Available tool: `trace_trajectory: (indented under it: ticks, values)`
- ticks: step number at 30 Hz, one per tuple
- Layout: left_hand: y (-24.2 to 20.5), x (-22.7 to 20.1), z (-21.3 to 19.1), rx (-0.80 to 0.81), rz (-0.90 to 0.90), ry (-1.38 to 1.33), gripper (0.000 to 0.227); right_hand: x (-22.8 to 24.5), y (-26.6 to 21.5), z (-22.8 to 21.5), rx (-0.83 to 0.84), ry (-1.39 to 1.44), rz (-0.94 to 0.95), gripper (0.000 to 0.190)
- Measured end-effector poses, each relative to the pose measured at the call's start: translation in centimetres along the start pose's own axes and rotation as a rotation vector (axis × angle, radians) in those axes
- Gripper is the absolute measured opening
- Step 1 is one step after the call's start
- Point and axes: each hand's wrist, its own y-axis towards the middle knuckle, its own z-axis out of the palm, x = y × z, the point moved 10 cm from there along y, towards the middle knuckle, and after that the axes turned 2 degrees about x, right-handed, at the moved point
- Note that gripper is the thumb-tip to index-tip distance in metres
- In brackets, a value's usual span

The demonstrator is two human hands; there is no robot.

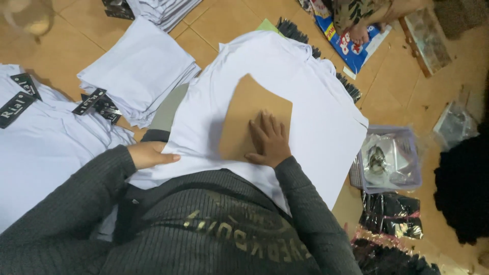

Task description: The person folds a stack of white shirts, places a cardboard template on top, and uses scissors to cut a small section of the fabric. The process is repeated for another shirt.

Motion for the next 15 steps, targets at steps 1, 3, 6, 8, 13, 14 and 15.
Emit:
trace_trajectory:
  ticks: [1,3,6,8,13,14,15]
  values:
    - [0.1,0.7,-0.1,0.004,-0.006,0.013,0.061,0.3,0.6,0.4,0.034,0.040,0.020,0.117]
    - [0.3,2.7,-1.2,-0.002,-0.022,0.029,0.059,0.6,1.3,1.4,0.065,0.066,0.003,0.125]
    - [-0.1,2.7,-0.8,0.020,-0.039,0.072,0.058,2.5,1.2,1.3,0.147,0.083,-0.081,0.130]
    - [0.0,2.6,-0.4,0.042,-0.035,0.093,0.059,3.6,1.0,1.7,0.197,0.068,-0.156,0.130]
    - [-0.6,2.6,-0.2,0.117,-0.090,0.288,0.066,3.6,1.1,2.4,0.255,0.046,-0.091,0.103]
    - [-0.1,3.3,-0.5,0.118,-0.088,0.283,0.066,2.8,1.1,4.0,0.260,0.042,-0.093,0.103]
    - [0.4,3.9,-0.6,0.130,-0.085,0.289,0.066,2.6,1.2,3.9,0.102,0.152,-0.161,0.083]
